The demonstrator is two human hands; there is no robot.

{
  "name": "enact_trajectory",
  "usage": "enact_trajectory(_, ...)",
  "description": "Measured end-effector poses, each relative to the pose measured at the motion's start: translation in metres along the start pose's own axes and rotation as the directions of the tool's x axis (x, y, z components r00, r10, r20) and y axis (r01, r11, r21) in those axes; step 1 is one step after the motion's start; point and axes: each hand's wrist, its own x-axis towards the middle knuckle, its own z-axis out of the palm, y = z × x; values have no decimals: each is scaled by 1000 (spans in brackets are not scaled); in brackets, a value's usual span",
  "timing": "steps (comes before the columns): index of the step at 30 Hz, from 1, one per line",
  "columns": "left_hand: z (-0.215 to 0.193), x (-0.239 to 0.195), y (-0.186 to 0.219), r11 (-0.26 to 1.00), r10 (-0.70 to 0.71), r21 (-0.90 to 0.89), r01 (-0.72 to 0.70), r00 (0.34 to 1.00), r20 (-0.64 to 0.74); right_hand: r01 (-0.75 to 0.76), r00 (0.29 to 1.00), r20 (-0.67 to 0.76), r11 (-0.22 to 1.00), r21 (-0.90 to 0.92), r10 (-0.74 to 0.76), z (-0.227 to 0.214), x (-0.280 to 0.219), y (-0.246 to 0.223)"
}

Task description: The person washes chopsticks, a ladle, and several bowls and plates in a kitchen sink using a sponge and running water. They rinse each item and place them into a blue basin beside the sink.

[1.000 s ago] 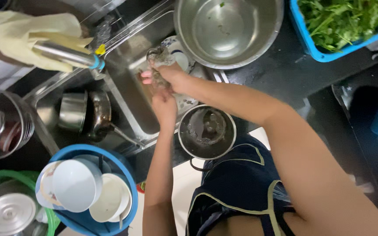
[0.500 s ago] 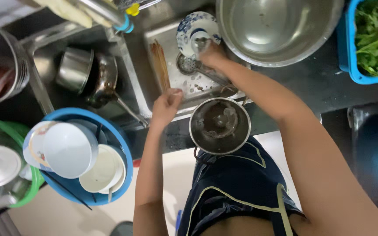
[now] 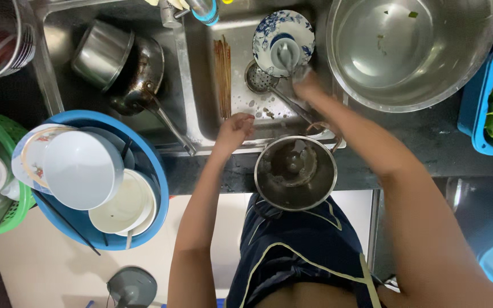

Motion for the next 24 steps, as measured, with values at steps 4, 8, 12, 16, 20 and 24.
enact_trajectory(4, 6, 15, -22, 1000, -11, -2, 11, 1000, -4, 165, 902, 430, 895, -414, 33, -4, -28, 18)
enact_trajectory(8, 21, 28, -30, 992, -125, -30, 126, 992, 36, 55, 828, 504, 858, -510, 246, -6, -48, 14)
enact_trajectory(12, 33, 30, -30, 993, -114, -35, 116, 991, 72, 37, 871, 467, 928, -371, 152, -27, -58, -11)
enact_trajectory(16, 40, 26, -4, 991, -131, 30, 129, 987, 95, 196, 908, 418, 874, -445, 9, -49, -74, -60)
enact_trajectory(20, 58, 21, 49, 953, -293, -39, 301, 947, 131, -21, 808, 575, 981, -193, 130, -74, -90, -116)
enact_trajectory(24, 74, 28, 111, 894, -170, -333, 299, 916, 364, -6, 794, 606, 997, 77, -42, -77, -100, -167)
